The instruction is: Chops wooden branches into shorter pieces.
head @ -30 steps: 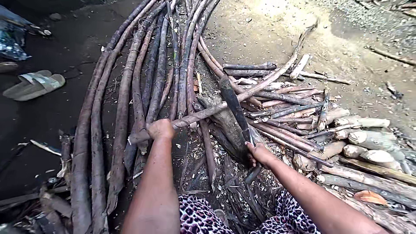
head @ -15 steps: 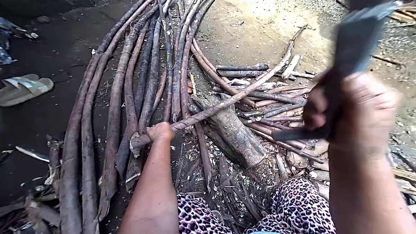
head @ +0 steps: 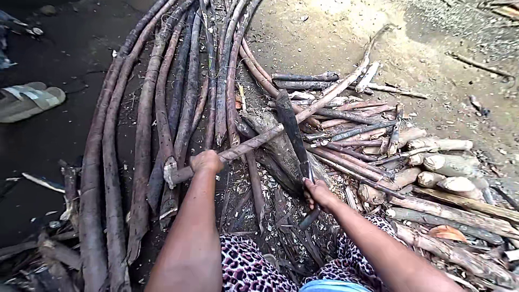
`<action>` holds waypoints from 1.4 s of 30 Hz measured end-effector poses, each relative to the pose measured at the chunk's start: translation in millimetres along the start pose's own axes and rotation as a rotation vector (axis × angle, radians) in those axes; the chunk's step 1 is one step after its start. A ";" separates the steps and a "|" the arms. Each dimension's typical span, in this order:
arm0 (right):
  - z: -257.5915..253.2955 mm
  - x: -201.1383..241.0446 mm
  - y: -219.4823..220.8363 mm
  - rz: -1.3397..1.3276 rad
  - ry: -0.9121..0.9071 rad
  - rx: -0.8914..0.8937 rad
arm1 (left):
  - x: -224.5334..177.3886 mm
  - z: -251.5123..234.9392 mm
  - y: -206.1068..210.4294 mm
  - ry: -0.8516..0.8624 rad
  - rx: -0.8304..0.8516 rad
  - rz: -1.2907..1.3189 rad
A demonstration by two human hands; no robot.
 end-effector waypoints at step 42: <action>74.6 -118.3 -20.8 0.203 -0.030 -0.114 | -21.2 113.4 84.9 0.142 0.326 -0.054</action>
Point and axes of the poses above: each hand's wrist, its own z-axis away from the middle knuckle, its own y-axis out of the palm, x = y × z, the point moved 4 cm from there along -z, towards the middle knuckle, and after that the axes turned 3 degrees about -x, right-handed, at the moved point
